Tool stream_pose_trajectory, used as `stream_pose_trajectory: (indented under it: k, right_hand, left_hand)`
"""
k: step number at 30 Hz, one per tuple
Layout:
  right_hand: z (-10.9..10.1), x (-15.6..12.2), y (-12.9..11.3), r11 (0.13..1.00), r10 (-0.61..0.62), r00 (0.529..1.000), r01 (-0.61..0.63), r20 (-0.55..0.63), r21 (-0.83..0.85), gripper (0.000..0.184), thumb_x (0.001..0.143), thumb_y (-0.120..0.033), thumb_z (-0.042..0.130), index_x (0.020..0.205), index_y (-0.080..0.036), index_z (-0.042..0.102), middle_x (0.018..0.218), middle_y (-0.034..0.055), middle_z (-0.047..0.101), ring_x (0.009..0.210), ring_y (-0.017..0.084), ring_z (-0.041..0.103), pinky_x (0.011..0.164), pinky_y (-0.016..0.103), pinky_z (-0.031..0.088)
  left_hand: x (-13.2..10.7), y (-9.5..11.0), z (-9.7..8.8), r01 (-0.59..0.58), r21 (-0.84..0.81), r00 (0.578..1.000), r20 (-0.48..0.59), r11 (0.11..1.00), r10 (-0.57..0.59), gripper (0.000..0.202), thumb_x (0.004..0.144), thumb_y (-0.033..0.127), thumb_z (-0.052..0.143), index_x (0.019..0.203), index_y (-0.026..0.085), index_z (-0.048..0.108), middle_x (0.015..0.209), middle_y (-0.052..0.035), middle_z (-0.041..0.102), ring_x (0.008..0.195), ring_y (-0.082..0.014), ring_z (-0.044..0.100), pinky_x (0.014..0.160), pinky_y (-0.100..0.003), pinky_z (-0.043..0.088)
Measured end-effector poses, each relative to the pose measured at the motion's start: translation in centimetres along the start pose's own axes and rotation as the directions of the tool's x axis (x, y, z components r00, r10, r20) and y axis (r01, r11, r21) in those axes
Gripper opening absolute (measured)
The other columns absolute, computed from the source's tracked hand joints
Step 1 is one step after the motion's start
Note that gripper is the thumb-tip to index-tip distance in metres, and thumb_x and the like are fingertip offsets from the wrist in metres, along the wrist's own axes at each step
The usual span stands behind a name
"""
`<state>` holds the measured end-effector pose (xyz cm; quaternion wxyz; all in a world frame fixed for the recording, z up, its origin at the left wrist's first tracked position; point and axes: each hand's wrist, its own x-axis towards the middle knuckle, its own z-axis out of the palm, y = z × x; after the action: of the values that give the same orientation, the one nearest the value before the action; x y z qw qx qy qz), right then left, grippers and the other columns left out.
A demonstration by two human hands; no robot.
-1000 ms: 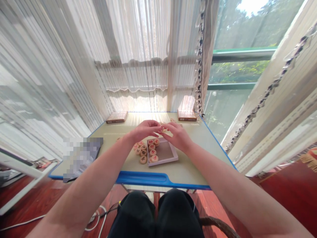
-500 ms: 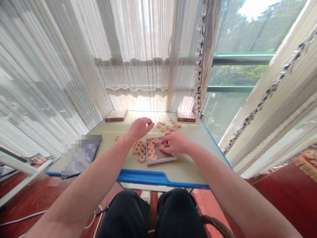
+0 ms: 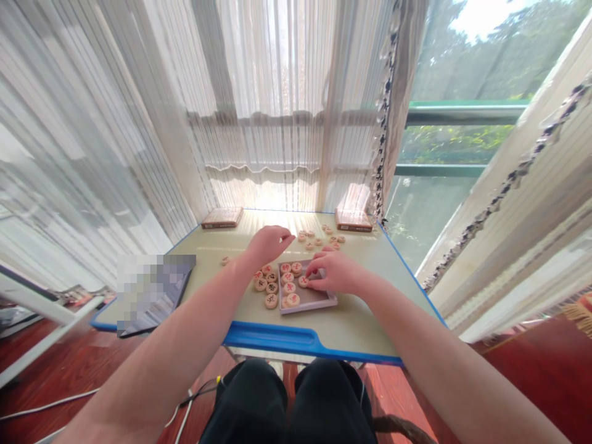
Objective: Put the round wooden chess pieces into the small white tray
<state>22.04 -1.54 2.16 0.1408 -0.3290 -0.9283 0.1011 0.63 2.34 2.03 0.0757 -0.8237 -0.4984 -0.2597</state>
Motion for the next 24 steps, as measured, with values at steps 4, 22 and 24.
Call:
stream_pose_trajectory:
  k: [4,22,24]
  right_hand:
    - [0.7,0.1,0.0,0.999,-0.042,0.999,0.042,-0.028,-0.006,0.020,0.077,-0.040,0.062,0.084,-0.024,0.071,0.077,0.0034,0.064,0.082,0.019,0.053,0.075,0.031,0.040]
    - [0.6,0.8,3.8,0.976,0.200,0.879,-0.219,-0.432,0.008,0.021,0.081,-0.029,0.054,0.081,-0.017,0.071,0.083,0.0068,0.065,0.084,0.019,0.057,0.080,0.031,0.042]
    - [0.7,0.9,5.7,0.914,0.345,0.811,-0.405,-0.473,-0.027,0.025,0.080,-0.026,0.052,0.093,-0.016,0.071,0.095,0.0093,0.065,0.091,0.021,0.056,0.084,0.031,0.041]
  left_hand:
    - [-0.1,0.1,-0.2,-0.028,-0.005,0.999,-0.035,1.000,0.028,0.034,0.088,0.029,0.042,0.062,0.018,0.060,0.067,-0.0044,0.064,0.065,-0.0178,0.055,0.063,-0.030,0.039]
    - [-0.1,-0.3,-0.1,0.197,0.033,0.980,-0.044,0.980,-0.195,0.023,0.083,0.030,0.045,0.081,0.019,0.065,0.087,-0.0078,0.063,0.087,-0.0229,0.054,0.074,-0.033,0.043]
    - [-0.2,-0.7,0.2,0.268,0.067,0.963,0.000,0.961,-0.268,0.027,0.079,0.034,0.050,0.096,0.019,0.065,0.109,-0.0109,0.058,0.104,-0.0277,0.049,0.084,-0.036,0.043]
